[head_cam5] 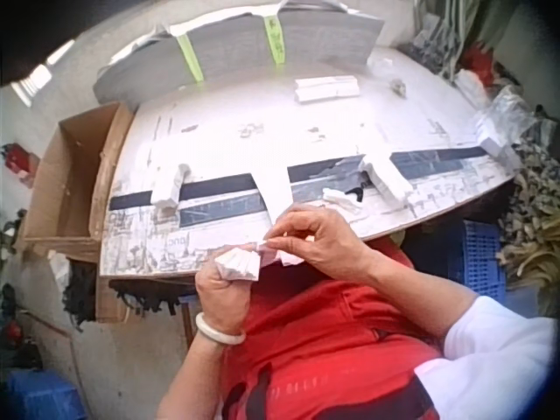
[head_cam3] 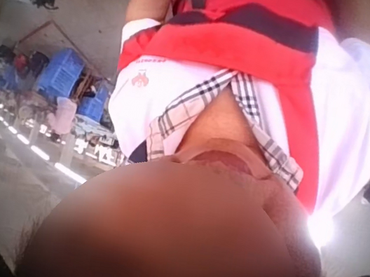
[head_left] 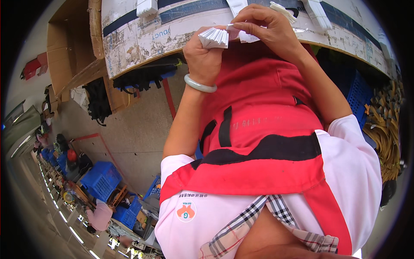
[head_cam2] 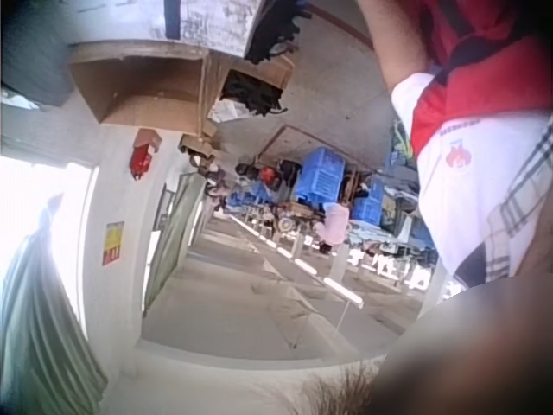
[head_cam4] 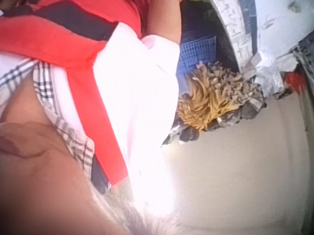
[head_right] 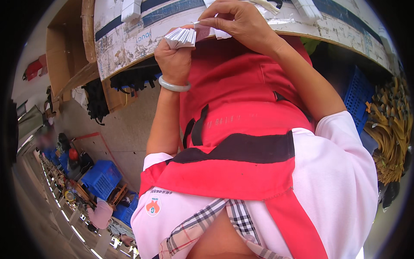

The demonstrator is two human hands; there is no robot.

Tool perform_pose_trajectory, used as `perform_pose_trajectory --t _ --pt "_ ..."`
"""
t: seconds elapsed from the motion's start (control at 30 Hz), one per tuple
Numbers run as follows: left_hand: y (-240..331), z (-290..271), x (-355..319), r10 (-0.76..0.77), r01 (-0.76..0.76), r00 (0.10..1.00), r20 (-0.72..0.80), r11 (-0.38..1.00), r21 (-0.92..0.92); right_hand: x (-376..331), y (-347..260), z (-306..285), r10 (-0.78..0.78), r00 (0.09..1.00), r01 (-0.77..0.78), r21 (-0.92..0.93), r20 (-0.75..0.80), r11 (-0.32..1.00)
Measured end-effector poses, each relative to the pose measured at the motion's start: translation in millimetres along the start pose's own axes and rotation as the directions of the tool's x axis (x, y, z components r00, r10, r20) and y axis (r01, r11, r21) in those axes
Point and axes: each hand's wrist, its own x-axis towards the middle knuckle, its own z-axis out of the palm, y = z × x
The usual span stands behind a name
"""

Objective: Inspecting and sorting white printed garment or shoe tags by hand at a workstation.

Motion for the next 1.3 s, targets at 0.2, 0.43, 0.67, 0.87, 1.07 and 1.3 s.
perform_pose_trajectory --t 0.2,0.43,0.67,0.87,1.07,1.3 --pt "2.8 -5.9 -7.8 -0.214 0.228 0.970 0.115 0.965 -0.132 -6.1 -14.7 -2.9 0.308 0.948 -0.297 -0.123 0.080 0.947" --pt "8.5 -7.0 -9.1 -0.349 0.366 0.929 0.124 0.916 -0.164 -6.6 -20.6 -4.4 0.289 0.944 -0.258 -0.189 0.158 0.947" --pt "1.6 -6.8 -9.3 -0.277 0.298 0.952 0.131 0.936 -0.185 -10.7 -19.3 -1.1 0.453 0.879 -0.451 -0.050 0.148 0.891" --pt "3.6 -5.4 -10.0 -0.267 0.289 0.955 0.130 0.934 -0.207 -13.3 -14.7 -0.5 0.465 0.874 -0.471 0.012 0.143 0.882" --pt "3.5 -5.3 -11.7 -0.319 0.339 0.939 0.129 0.922 -0.188 -15.9 -14.0 -0.1 0.438 0.889 -0.439 -0.022 0.131 0.898" --pt "0.9 -3.4 -13.3 -0.286 0.307 0.950 0.126 0.929 -0.208 -18.8 -11.2 0.4 0.397 0.907 -0.394 -0.051 0.141 0.918"
